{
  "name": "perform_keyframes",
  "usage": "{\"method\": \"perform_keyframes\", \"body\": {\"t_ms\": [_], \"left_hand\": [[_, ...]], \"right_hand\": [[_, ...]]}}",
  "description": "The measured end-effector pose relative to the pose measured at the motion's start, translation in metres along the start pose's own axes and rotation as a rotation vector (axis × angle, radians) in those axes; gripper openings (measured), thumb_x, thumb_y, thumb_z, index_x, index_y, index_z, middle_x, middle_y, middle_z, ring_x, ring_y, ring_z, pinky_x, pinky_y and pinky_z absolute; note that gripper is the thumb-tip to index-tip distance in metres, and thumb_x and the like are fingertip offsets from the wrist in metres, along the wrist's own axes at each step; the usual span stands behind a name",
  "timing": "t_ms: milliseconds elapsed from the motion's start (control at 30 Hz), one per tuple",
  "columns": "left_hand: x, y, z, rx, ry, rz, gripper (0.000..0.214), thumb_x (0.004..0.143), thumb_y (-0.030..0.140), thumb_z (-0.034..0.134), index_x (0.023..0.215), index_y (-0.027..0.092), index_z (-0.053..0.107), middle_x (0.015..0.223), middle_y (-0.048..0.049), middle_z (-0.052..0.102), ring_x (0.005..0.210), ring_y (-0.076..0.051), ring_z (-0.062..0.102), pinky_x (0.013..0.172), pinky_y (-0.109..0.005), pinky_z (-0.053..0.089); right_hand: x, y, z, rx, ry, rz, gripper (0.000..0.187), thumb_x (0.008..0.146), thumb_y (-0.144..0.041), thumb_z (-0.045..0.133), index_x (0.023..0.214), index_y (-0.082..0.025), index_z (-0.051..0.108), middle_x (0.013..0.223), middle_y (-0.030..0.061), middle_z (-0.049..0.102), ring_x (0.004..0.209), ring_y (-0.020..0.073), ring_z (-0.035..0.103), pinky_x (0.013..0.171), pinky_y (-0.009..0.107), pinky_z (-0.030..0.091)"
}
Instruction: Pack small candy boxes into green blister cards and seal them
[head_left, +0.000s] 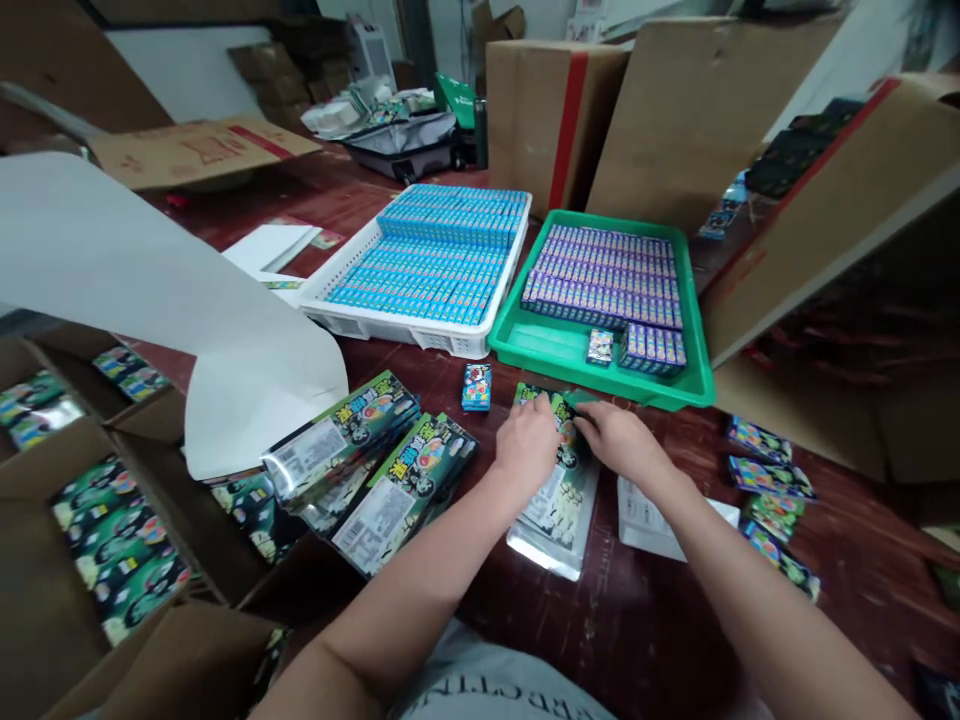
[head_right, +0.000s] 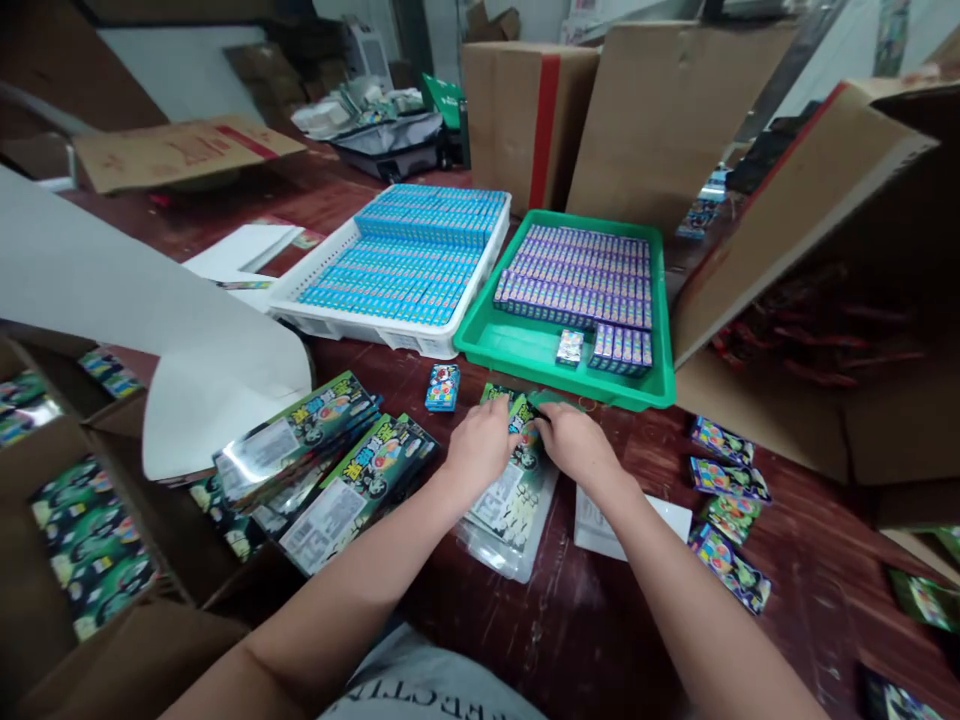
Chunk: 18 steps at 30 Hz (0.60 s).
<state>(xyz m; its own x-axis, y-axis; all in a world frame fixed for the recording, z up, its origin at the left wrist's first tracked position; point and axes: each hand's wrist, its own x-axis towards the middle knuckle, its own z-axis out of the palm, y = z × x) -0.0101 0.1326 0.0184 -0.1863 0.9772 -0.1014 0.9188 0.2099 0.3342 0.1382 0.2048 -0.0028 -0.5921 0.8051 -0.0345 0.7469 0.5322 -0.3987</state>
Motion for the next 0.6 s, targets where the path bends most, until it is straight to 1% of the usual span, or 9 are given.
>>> {"method": "perform_keyframes", "body": {"t_ms": [67,100,167,267,367,433,500,567,600], "left_hand": [[-0.006,-0.003,0.001,0.015,0.024,0.014,0.047,0.093,0.032,0.07,0.135,0.018,0.052,0.131,-0.0154,0.068,0.125,-0.031,0.061,0.097,-0.038,0.052],[-0.009,-0.004,0.0,0.022,0.027,0.015,0.049,0.093,0.033,0.069,0.136,0.019,0.052,0.131,-0.0153,0.067,0.124,-0.031,0.062,0.097,-0.038,0.052],[-0.014,-0.007,0.0,0.032,0.016,0.005,0.053,0.093,0.035,0.07,0.14,0.02,0.05,0.126,-0.0154,0.07,0.117,-0.031,0.067,0.092,-0.038,0.053],[-0.014,-0.012,0.001,0.035,-0.004,-0.022,0.055,0.095,0.033,0.067,0.144,0.022,0.047,0.115,-0.0141,0.074,0.104,-0.03,0.072,0.085,-0.038,0.053],[-0.009,-0.019,0.005,0.006,-0.001,-0.018,0.06,0.092,0.042,0.071,0.144,0.024,0.048,0.111,-0.0108,0.075,0.103,-0.027,0.073,0.085,-0.034,0.052],[-0.007,-0.023,0.009,-0.019,0.003,-0.004,0.068,0.084,0.052,0.076,0.14,0.022,0.052,0.113,-0.0096,0.074,0.105,-0.025,0.072,0.084,-0.031,0.052],[-0.007,-0.025,0.011,-0.026,0.0,0.002,0.062,0.08,0.056,0.079,0.128,0.02,0.061,0.11,-0.0081,0.074,0.101,-0.024,0.072,0.081,-0.028,0.053],[-0.009,-0.022,0.011,-0.004,0.021,-0.002,0.047,0.084,0.051,0.077,0.115,0.018,0.066,0.107,-0.0082,0.073,0.101,-0.024,0.071,0.081,-0.029,0.052],[-0.011,-0.019,0.01,0.015,0.047,-0.005,0.04,0.089,0.048,0.073,0.114,0.018,0.066,0.11,-0.0097,0.072,0.106,-0.025,0.07,0.085,-0.03,0.052]], "right_hand": [[-0.005,0.006,-0.003,0.053,0.021,-0.01,0.038,0.1,-0.034,0.051,0.128,-0.016,0.068,0.125,0.0148,0.074,0.116,0.0288,0.07,0.1,0.041,0.053],[-0.007,0.008,-0.004,0.081,0.033,-0.012,0.039,0.1,-0.036,0.051,0.129,-0.016,0.068,0.126,0.0136,0.074,0.115,0.0279,0.07,0.1,0.04,0.054],[-0.009,0.01,-0.005,0.128,0.057,-0.013,0.04,0.101,-0.038,0.05,0.131,-0.017,0.067,0.126,0.0124,0.074,0.115,0.0271,0.071,0.099,0.04,0.055],[-0.014,0.01,-0.005,0.172,0.081,-0.023,0.039,0.1,-0.037,0.051,0.13,-0.017,0.067,0.127,0.0125,0.073,0.115,0.0282,0.07,0.099,0.042,0.054],[-0.021,0.009,-0.007,0.197,0.103,-0.031,0.039,0.1,-0.036,0.051,0.128,-0.016,0.067,0.127,0.0137,0.073,0.115,0.0294,0.07,0.1,0.043,0.054],[-0.029,0.009,-0.01,0.211,0.116,-0.04,0.038,0.1,-0.036,0.051,0.128,-0.015,0.067,0.127,0.0138,0.073,0.115,0.0292,0.07,0.1,0.043,0.054],[-0.039,0.009,-0.015,0.226,0.129,-0.054,0.039,0.101,-0.036,0.05,0.129,-0.015,0.067,0.127,0.0138,0.072,0.114,0.0286,0.07,0.099,0.043,0.054],[-0.05,0.01,-0.019,0.241,0.142,-0.07,0.039,0.101,-0.036,0.05,0.13,-0.015,0.066,0.126,0.0143,0.072,0.112,0.0284,0.07,0.099,0.043,0.054],[-0.055,0.012,-0.022,0.248,0.153,-0.077,0.04,0.101,-0.035,0.05,0.13,-0.014,0.066,0.126,0.0146,0.072,0.111,0.0285,0.07,0.098,0.043,0.054]]}}
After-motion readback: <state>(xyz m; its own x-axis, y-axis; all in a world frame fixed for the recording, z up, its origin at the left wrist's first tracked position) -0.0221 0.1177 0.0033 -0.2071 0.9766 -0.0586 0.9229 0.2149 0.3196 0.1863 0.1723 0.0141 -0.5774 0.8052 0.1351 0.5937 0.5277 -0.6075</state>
